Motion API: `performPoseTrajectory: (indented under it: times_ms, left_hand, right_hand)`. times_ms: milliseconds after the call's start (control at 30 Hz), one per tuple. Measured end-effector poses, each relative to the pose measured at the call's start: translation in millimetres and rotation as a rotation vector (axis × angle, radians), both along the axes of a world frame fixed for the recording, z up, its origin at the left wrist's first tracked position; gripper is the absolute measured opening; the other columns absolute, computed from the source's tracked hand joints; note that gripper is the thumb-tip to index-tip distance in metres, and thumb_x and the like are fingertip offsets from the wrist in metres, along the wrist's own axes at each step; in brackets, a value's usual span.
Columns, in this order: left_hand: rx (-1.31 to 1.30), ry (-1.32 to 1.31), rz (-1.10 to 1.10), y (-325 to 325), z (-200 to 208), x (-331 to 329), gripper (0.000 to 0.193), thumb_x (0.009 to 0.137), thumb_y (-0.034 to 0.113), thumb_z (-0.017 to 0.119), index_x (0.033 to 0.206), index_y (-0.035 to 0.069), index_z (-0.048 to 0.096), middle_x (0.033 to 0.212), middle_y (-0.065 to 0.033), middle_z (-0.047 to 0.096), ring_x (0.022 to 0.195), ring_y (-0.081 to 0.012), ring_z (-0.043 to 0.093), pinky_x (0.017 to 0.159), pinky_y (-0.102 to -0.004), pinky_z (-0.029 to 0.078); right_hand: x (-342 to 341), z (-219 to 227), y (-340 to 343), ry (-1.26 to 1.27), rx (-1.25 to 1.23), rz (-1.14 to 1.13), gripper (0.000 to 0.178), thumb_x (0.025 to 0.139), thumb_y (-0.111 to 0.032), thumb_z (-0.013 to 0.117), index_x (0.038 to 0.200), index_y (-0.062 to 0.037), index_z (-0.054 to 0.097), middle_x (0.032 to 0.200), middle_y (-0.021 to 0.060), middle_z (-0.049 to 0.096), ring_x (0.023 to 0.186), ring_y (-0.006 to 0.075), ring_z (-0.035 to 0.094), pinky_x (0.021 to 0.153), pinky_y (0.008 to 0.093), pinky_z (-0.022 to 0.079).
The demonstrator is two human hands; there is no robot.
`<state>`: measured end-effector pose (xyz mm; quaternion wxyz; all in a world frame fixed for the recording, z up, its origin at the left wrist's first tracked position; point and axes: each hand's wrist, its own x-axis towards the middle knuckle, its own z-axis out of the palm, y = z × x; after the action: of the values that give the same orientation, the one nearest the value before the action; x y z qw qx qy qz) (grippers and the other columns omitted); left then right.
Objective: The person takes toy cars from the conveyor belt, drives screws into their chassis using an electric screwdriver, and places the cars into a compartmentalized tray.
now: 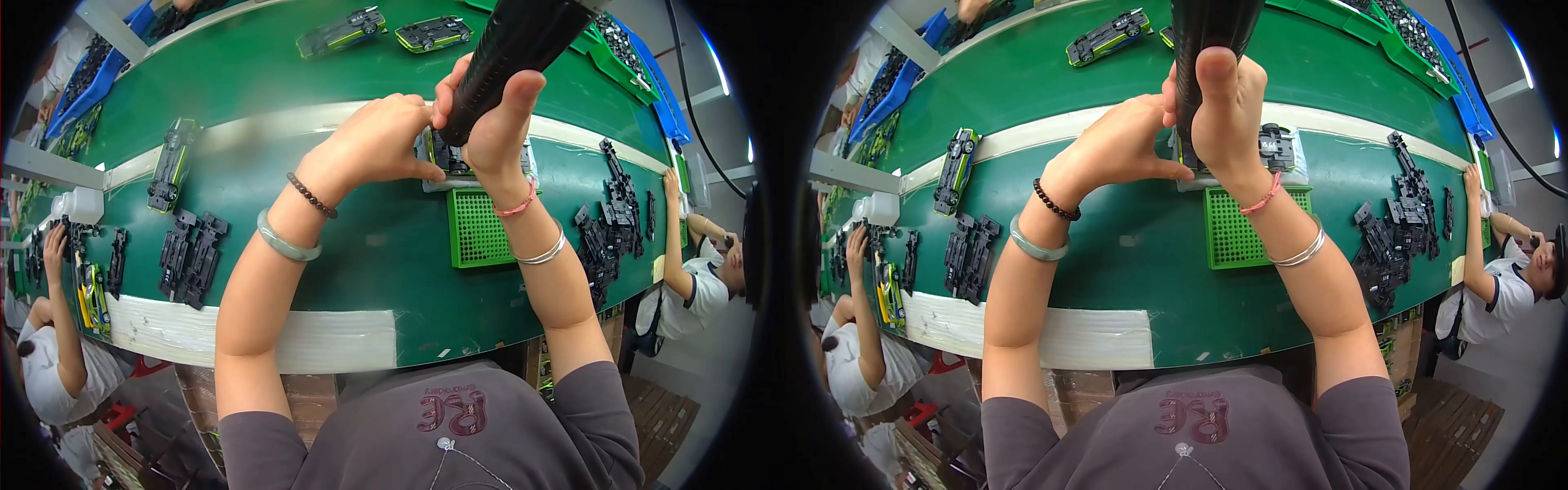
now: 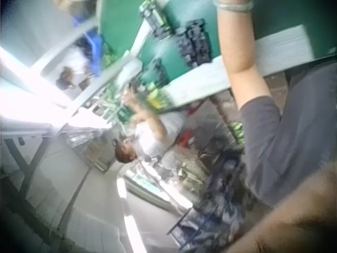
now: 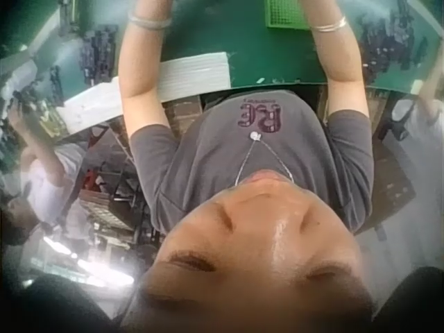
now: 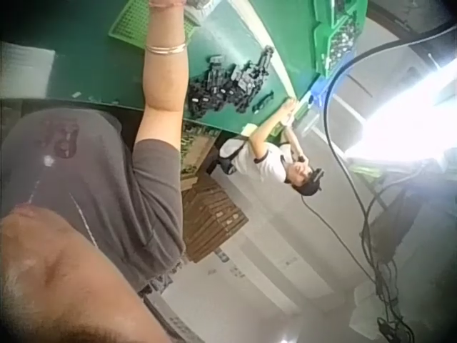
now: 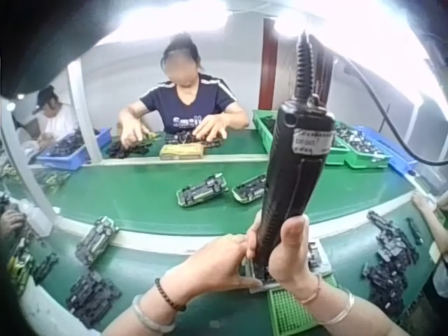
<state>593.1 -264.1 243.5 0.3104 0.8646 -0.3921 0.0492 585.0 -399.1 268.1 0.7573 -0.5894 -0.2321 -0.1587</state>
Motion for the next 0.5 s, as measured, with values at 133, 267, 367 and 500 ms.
performPoseTrajectory:
  times_ms: [133, 267, 367, 500]
  left_hand:
    - [-0.011, 0.045, -0.004, 1.2, 1.2, -1.3, 0.045, 0.056, 0.029, 0.078, 0.086, 0.002, 0.057, 0.081, -0.0132, 0.058, 0.084, -0.0309, 0.056, 0.075, -0.038, 0.046]
    - [0.002, 0.035, 0.001, -0.8, 2.5, -3.1, 0.045, 0.056, 0.029, 0.078, 0.085, 0.002, 0.056, 0.081, -0.0133, 0.058, 0.084, -0.0309, 0.055, 0.074, -0.0379, 0.046]
    - [-0.003, 0.044, -0.008, -1.4, 1.4, -4.6, 0.046, 0.056, 0.029, 0.078, 0.084, 0.001, 0.056, 0.081, -0.0132, 0.058, 0.084, -0.031, 0.055, 0.074, -0.038, 0.046]
    - [-0.016, 0.028, -0.013, -1.6, 0.0, -4.2, 0.045, 0.056, 0.029, 0.078, 0.082, 0.0, 0.056, 0.081, -0.0133, 0.058, 0.083, -0.031, 0.055, 0.074, -0.0381, 0.046]
  right_hand:
    - [1.2, -0.3, 0.3, 0.007, -0.014, 0.012, 0.074, 0.074, -0.071, 0.041, 0.065, 0.0018, 0.05, 0.049, 0.0058, 0.049, 0.041, 0.0106, 0.049, 0.039, 0.0215, 0.039]
    - [1.1, -0.4, -2.6, 0.023, -0.031, 0.026, 0.077, 0.072, -0.074, 0.04, 0.066, 0.0021, 0.05, 0.049, 0.0059, 0.049, 0.041, 0.0109, 0.05, 0.039, 0.0215, 0.039]
    - [1.4, -1.7, -4.4, 0.024, -0.04, 0.039, 0.079, 0.071, -0.075, 0.039, 0.066, 0.0022, 0.05, 0.048, 0.0059, 0.049, 0.041, 0.0111, 0.05, 0.039, 0.0215, 0.039]
    - [0.6, -0.6, -3.7, -0.006, -0.06, 0.031, 0.078, 0.072, -0.075, 0.038, 0.065, 0.0021, 0.05, 0.048, 0.0058, 0.049, 0.041, 0.0115, 0.05, 0.039, 0.0218, 0.039]
